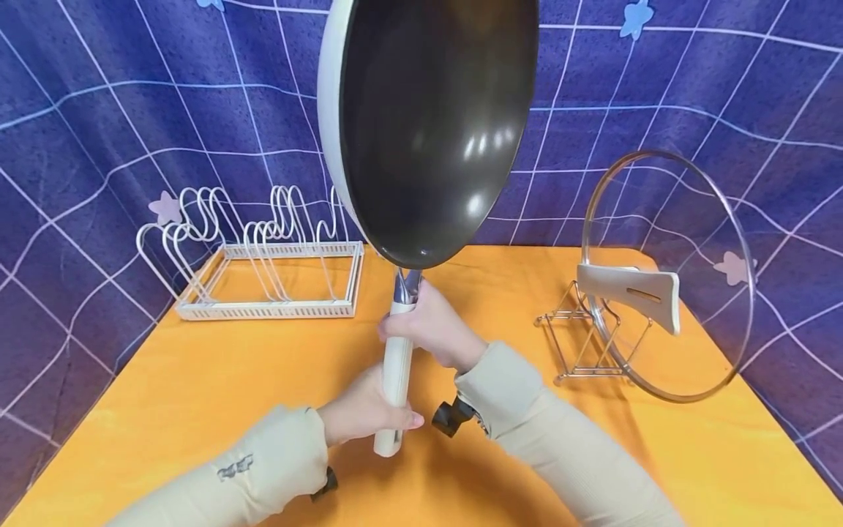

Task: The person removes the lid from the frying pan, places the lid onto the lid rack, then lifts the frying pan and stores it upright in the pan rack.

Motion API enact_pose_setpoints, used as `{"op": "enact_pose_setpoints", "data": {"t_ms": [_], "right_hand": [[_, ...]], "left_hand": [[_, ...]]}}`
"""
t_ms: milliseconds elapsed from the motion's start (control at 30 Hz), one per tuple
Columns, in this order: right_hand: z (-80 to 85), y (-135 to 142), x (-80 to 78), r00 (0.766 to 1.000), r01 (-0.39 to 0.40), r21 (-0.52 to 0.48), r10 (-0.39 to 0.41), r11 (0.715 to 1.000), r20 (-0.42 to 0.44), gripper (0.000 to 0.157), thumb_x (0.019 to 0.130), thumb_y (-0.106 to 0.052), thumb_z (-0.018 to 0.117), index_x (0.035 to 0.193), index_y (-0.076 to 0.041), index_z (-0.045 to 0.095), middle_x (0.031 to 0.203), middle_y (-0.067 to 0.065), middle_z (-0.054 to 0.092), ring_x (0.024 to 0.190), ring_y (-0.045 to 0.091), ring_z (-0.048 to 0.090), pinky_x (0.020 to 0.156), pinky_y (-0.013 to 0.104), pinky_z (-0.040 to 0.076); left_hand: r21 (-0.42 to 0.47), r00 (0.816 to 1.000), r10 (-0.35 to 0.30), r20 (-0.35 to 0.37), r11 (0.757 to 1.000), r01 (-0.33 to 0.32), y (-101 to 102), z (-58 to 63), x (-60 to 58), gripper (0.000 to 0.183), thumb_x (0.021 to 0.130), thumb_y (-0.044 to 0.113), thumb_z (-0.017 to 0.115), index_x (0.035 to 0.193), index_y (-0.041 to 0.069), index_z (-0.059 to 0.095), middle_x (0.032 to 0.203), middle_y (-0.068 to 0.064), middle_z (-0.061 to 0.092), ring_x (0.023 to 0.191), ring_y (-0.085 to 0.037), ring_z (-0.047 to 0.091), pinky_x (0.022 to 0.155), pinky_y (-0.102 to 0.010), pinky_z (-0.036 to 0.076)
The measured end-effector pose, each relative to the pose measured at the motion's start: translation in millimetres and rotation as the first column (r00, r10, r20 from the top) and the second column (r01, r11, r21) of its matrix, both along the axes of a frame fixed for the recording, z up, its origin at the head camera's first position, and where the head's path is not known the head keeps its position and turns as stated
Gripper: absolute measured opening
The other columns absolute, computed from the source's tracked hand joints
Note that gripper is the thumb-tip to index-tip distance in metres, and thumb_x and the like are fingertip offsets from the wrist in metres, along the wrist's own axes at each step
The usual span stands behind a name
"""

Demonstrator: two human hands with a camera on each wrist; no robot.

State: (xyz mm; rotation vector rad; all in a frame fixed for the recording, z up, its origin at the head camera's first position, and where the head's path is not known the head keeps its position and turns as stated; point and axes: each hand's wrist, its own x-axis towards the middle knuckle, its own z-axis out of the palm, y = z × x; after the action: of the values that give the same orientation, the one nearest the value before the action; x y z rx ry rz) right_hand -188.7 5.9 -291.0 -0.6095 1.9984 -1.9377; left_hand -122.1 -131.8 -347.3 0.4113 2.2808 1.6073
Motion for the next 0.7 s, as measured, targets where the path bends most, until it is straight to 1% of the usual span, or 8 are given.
{"op": "enact_pose_setpoints", "data": {"t_ms": [33,133,267,367,433,500,567,700], "right_hand": [[0.3,-0.4,-0.2,1.000,-0.014,0.006,0.014,1.000,0.014,0.044,0.069,0.005,0.067,0.104,-0.003,0.042,0.070,0.009,0.060,0.062,0.020,0.059,0.060,0.033,0.051],[1.3,-1.8,0.1,0.998,-0.043,0.017,0.042,0.999,0.046,0.048,0.070,0.004,0.067,0.109,-0.004,0.040,0.074,0.010,0.062,0.064,0.020,0.062,0.060,0.036,0.053],[2.8,-4.0,-1.5,0.996,-0.064,0.000,0.064,0.998,0.058,0.048,0.072,0.005,0.065,0.111,-0.004,0.038,0.075,0.011,0.063,0.065,0.022,0.064,0.061,0.038,0.055],[3.5,-7.1,-5.5,0.993,-0.088,-0.022,0.089,0.996,0.076,0.046,0.073,0.008,0.064,0.109,-0.003,0.037,0.073,0.011,0.064,0.067,0.023,0.065,0.063,0.039,0.056],[4.2,-9.3,-8.2,0.988,-0.109,-0.033,0.112,0.994,0.105,0.042,0.075,0.009,0.062,0.107,-0.003,0.038,0.072,0.010,0.063,0.068,0.023,0.066,0.065,0.040,0.057],[4.6,-11.1,-10.8,0.981,-0.133,-0.036,0.136,0.991,0.135,0.038,0.076,0.009,0.060,0.105,-0.003,0.038,0.073,0.010,0.063,0.069,0.022,0.066,0.068,0.041,0.057],[5.4,-11.8,-12.7,0.974,-0.156,-0.031,0.159,0.987,0.162,0.035,0.077,0.009,0.060,0.102,-0.002,0.038,0.073,0.011,0.063,0.069,0.020,0.065,0.070,0.041,0.057],[7.4,-9.4,-13.9,0.971,-0.184,0.035,0.177,0.982,0.162,0.035,0.077,0.008,0.060,0.102,-0.002,0.038,0.074,0.012,0.064,0.067,0.021,0.065,0.065,0.039,0.057]], "left_hand": [[-0.012,1.000,0.018,-0.007,1.000,-0.018,-0.1,0.0,1.0,0.064,0.073,0.005,0.078,0.125,-0.008,0.042,0.081,-0.006,0.058,0.070,-0.019,0.059,0.073,-0.035,0.046],[-0.071,0.997,0.049,-0.056,0.996,-0.053,-1.7,1.4,2.3,0.083,0.071,0.008,0.081,0.138,-0.006,0.034,0.101,-0.011,0.056,0.079,-0.019,0.055,0.079,-0.036,0.043],[-0.111,0.993,0.088,-0.085,0.989,-0.097,-2.4,6.7,4.8,0.085,0.070,0.010,0.082,0.140,-0.004,0.036,0.114,-0.012,0.055,0.084,-0.020,0.054,0.083,-0.037,0.041],[-0.143,0.979,0.163,-0.123,0.973,-0.180,0.2,9.9,7.7,0.081,0.068,0.009,0.083,0.137,-0.002,0.041,0.110,-0.011,0.058,0.088,-0.023,0.056,0.085,-0.041,0.043],[-0.171,0.961,0.221,-0.170,0.953,-0.249,2.8,10.4,9.6,0.078,0.067,0.010,0.084,0.133,-0.002,0.045,0.110,-0.010,0.059,0.095,-0.024,0.056,0.087,-0.044,0.043],[-0.180,0.943,0.261,-0.205,0.937,-0.299,5.3,9.6,11.0,0.079,0.066,0.009,0.084,0.134,-0.001,0.045,0.113,-0.011,0.060,0.101,-0.025,0.055,0.090,-0.047,0.043],[-0.190,0.934,0.283,-0.218,0.926,-0.325,7.0,8.8,12.1,0.081,0.065,0.010,0.085,0.134,-0.001,0.044,0.113,-0.012,0.059,0.101,-0.026,0.056,0.090,-0.047,0.044],[-0.199,0.937,0.276,-0.213,0.927,-0.318,10.5,8.8,13.8,0.084,0.064,0.011,0.085,0.135,-0.003,0.042,0.113,-0.012,0.059,0.098,-0.025,0.056,0.087,-0.044,0.045]]}}
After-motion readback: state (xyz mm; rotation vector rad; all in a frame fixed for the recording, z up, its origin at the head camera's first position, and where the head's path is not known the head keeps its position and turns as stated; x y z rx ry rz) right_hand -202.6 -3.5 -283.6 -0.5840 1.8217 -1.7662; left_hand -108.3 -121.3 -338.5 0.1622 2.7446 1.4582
